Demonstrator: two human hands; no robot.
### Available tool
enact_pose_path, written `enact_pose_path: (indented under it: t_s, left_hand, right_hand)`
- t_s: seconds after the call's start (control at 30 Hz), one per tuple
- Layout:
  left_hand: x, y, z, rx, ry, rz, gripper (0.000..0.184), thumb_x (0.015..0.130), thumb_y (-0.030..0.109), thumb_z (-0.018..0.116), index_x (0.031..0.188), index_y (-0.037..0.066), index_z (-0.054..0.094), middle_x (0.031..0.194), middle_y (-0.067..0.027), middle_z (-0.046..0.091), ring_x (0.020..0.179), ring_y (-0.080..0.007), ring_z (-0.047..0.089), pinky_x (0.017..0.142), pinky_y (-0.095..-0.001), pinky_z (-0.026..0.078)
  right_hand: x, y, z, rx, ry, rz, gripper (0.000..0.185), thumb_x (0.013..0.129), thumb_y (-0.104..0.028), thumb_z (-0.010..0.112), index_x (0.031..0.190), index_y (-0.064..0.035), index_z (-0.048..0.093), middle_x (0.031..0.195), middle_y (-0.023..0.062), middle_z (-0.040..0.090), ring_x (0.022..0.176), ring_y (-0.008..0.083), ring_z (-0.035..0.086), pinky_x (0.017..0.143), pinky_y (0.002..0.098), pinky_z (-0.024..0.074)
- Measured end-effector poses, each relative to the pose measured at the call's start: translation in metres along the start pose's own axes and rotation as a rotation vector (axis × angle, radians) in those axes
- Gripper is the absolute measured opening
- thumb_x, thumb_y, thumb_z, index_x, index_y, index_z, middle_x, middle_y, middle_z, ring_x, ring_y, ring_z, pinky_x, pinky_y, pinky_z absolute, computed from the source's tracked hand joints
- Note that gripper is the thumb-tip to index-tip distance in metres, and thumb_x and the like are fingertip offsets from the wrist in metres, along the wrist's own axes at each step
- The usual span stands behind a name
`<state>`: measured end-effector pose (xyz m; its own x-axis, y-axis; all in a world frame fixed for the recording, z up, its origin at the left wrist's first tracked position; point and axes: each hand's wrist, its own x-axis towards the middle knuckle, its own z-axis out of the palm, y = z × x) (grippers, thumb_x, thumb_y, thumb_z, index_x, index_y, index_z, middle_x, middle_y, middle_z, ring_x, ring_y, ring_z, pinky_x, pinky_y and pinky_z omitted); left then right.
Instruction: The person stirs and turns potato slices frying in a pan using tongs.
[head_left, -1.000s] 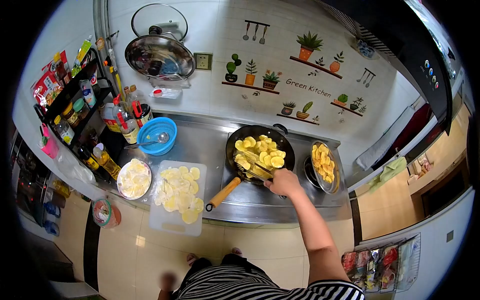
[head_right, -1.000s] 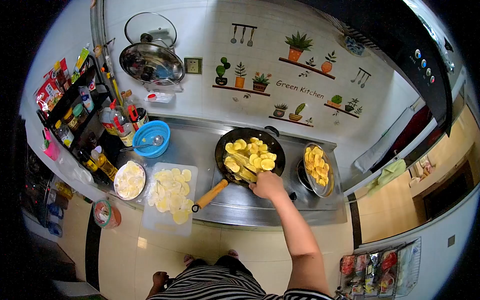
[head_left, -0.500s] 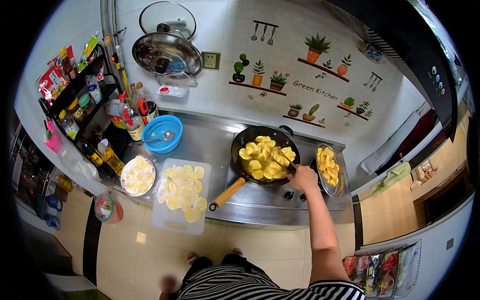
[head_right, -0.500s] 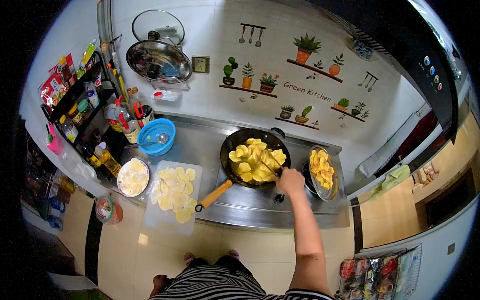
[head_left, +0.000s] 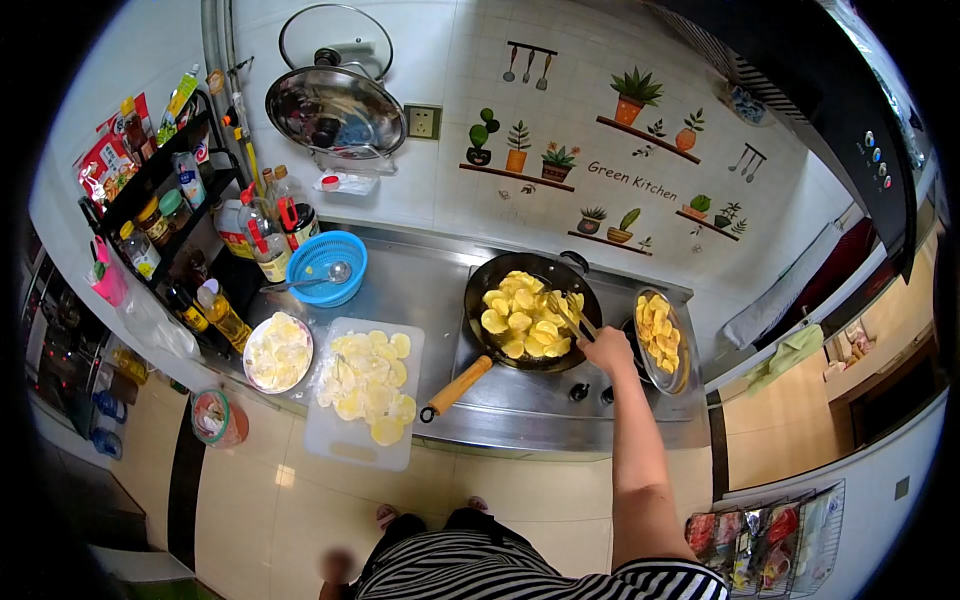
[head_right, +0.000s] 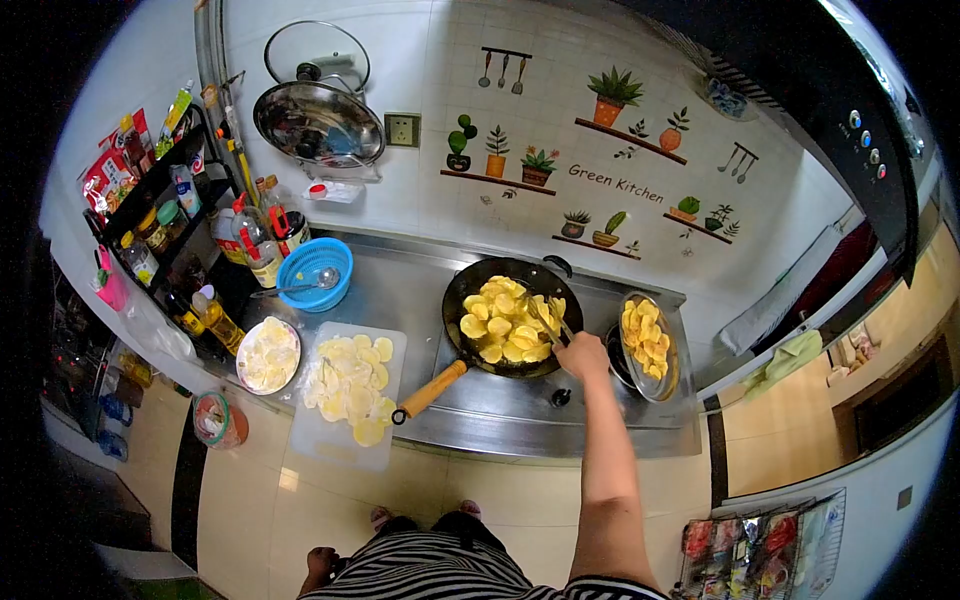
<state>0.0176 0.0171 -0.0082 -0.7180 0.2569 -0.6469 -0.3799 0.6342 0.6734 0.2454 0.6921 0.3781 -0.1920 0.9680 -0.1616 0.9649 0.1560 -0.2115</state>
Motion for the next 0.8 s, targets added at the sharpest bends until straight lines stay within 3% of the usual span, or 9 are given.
enact_pose_path:
  t_s: [0.07, 0.2, 0.3, 0.37, 0.43, 0.53, 0.73, 0.8]
  left_hand:
    - [-0.036, 0.057, 0.003, -0.174, 0.014, -0.302, 0.021, 0.082, 0.015, 0.055, 0.092, -0.004, 0.059, 0.075, -0.0143, 0.063, 0.062, -0.0225, 0.059, 0.050, -0.0331, 0.047]
    - [0.004, -0.021, 0.000, 0.063, 0.087, 0.122, 0.021, 0.082, 0.015, 0.056, 0.091, -0.004, 0.060, 0.075, -0.0155, 0.064, 0.065, -0.0239, 0.061, 0.053, -0.0351, 0.050]
    - [-0.002, -0.024, -0.003, 0.190, 0.095, 0.222, 0.022, 0.081, 0.015, 0.057, 0.090, -0.004, 0.061, 0.075, -0.0163, 0.065, 0.067, -0.0248, 0.063, 0.056, -0.0362, 0.051]
    - [-0.014, -0.001, -0.012, 0.188, -0.055, 0.128, 0.022, 0.080, 0.015, 0.058, 0.088, -0.006, 0.061, 0.075, -0.0174, 0.065, 0.068, -0.0261, 0.064, 0.056, -0.0365, 0.052]
    - [-0.008, -0.007, -0.005, 0.084, 0.023, 0.107, 0.022, 0.080, 0.014, 0.057, 0.088, -0.006, 0.060, 0.072, -0.0166, 0.064, 0.064, -0.0248, 0.062, 0.055, -0.0353, 0.051]
    - [0.006, -0.021, 0.005, 0.018, 0.172, 0.240, 0.020, 0.080, 0.013, 0.056, 0.086, -0.006, 0.059, 0.068, -0.0154, 0.062, 0.059, -0.0229, 0.060, 0.052, -0.0336, 0.050]
    - [0.004, -0.027, 0.004, -0.017, 0.068, 0.177, 0.018, 0.080, 0.012, 0.056, 0.085, -0.005, 0.058, 0.064, -0.0130, 0.059, 0.055, -0.0194, 0.056, 0.049, -0.0313, 0.047]
    - [-0.008, -0.016, 0.000, 0.011, 0.039, 0.039, 0.018, 0.080, 0.011, 0.055, 0.085, -0.006, 0.059, 0.065, -0.0131, 0.060, 0.057, -0.0200, 0.057, 0.052, -0.0324, 0.047]
  right_hand:
    - [-0.003, -0.009, -0.003, -0.010, -0.047, 0.004, 0.046, 0.075, -0.039, 0.066, 0.101, -0.0007, 0.065, 0.100, 0.0218, 0.064, 0.097, 0.0356, 0.061, 0.084, 0.0419, 0.0495]
    - [-0.011, -0.014, -0.003, -0.038, -0.001, -0.037, 0.044, 0.076, -0.037, 0.065, 0.103, -0.0019, 0.065, 0.100, 0.0218, 0.064, 0.096, 0.0355, 0.061, 0.083, 0.0425, 0.0497]
    - [-0.020, -0.020, 0.000, 0.009, 0.106, -0.166, 0.038, 0.077, -0.034, 0.064, 0.101, -0.0051, 0.066, 0.094, 0.0212, 0.065, 0.091, 0.0355, 0.063, 0.080, 0.0435, 0.0501]
    - [-0.017, -0.030, 0.007, -0.062, 0.089, -0.177, 0.036, 0.077, -0.033, 0.064, 0.100, -0.0064, 0.066, 0.094, 0.0210, 0.065, 0.091, 0.0359, 0.062, 0.080, 0.0439, 0.0502]
    - [-0.022, -0.042, 0.006, -0.065, 0.053, -0.173, 0.035, 0.077, -0.033, 0.064, 0.098, -0.0048, 0.066, 0.094, 0.0206, 0.065, 0.092, 0.0360, 0.062, 0.079, 0.0440, 0.0504]
    - [-0.021, -0.049, 0.010, -0.111, 0.051, -0.152, 0.033, 0.076, -0.030, 0.063, 0.095, -0.0033, 0.067, 0.094, 0.0201, 0.065, 0.092, 0.0361, 0.063, 0.079, 0.0435, 0.0508]
    - [-0.016, -0.034, 0.010, -0.186, 0.095, -0.076, 0.032, 0.076, -0.028, 0.063, 0.097, -0.0038, 0.065, 0.096, 0.0189, 0.065, 0.092, 0.0338, 0.064, 0.079, 0.0412, 0.0518]
    - [-0.014, -0.031, 0.013, -0.197, 0.123, -0.059, 0.033, 0.077, -0.030, 0.063, 0.098, -0.0037, 0.064, 0.095, 0.0191, 0.065, 0.091, 0.0340, 0.064, 0.078, 0.0413, 0.0519]
